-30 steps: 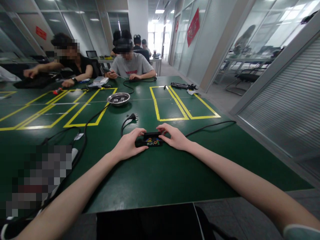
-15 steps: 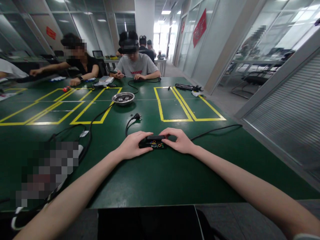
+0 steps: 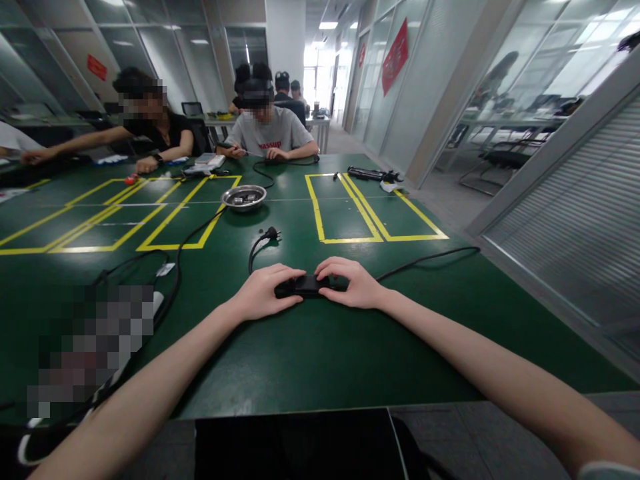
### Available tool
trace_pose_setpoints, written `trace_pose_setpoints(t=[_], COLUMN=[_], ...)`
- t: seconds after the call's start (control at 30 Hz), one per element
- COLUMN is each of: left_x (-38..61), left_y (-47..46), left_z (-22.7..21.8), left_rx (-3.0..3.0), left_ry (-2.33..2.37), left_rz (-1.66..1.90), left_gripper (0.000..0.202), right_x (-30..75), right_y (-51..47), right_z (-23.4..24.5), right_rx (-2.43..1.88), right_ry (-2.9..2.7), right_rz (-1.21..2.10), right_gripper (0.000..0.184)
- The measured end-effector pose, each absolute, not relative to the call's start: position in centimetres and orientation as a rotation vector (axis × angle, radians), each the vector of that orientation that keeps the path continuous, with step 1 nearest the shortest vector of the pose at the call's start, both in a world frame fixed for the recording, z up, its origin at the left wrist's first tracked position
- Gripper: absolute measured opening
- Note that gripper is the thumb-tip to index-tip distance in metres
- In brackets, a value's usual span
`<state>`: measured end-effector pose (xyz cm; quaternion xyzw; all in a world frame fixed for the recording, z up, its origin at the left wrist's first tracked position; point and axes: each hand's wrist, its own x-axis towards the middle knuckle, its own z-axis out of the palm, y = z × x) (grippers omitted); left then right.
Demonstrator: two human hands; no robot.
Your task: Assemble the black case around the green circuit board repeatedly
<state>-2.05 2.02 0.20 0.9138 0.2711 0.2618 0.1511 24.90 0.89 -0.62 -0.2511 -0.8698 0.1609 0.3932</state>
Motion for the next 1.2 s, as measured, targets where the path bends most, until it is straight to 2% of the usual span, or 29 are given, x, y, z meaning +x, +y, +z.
trace_pose_setpoints(t=[0.27,0.53,0.83,1.07,1.2], left_x=[-1.8,-1.6,-1.1,-1.0,-0.9], left_y=[1.9,1.6,1.3,1.0,1.1], left_z=[0.4,1.0,1.1,1.2,0.9], left_rx=[2.615,2.67,2.873,2.557,2.501], left_ry=[0.768,0.819,0.822,0.89,0.957], left_rz=[0.717,0.682,0.592,0.605,0.525], left_gripper=[0.041,0.031,0.036,0.035,0.044], right_x=[25.2,24.6,24.6,24.7,24.7], right_y=[1.1,0.8,0.7,0.4,0.5], right_z=[-0.5,0.1,0.2,0.2,0.0], right_rx=[-0.688,-0.725,-0.732,-0.557,-0.527], right_ry=[-2.432,-2.612,-2.616,-2.595,-2.555], right_rz=[0.306,0.069,0.034,-0.278,-0.356], right_gripper=[0.024,0.031,0.04,0.032,0.034])
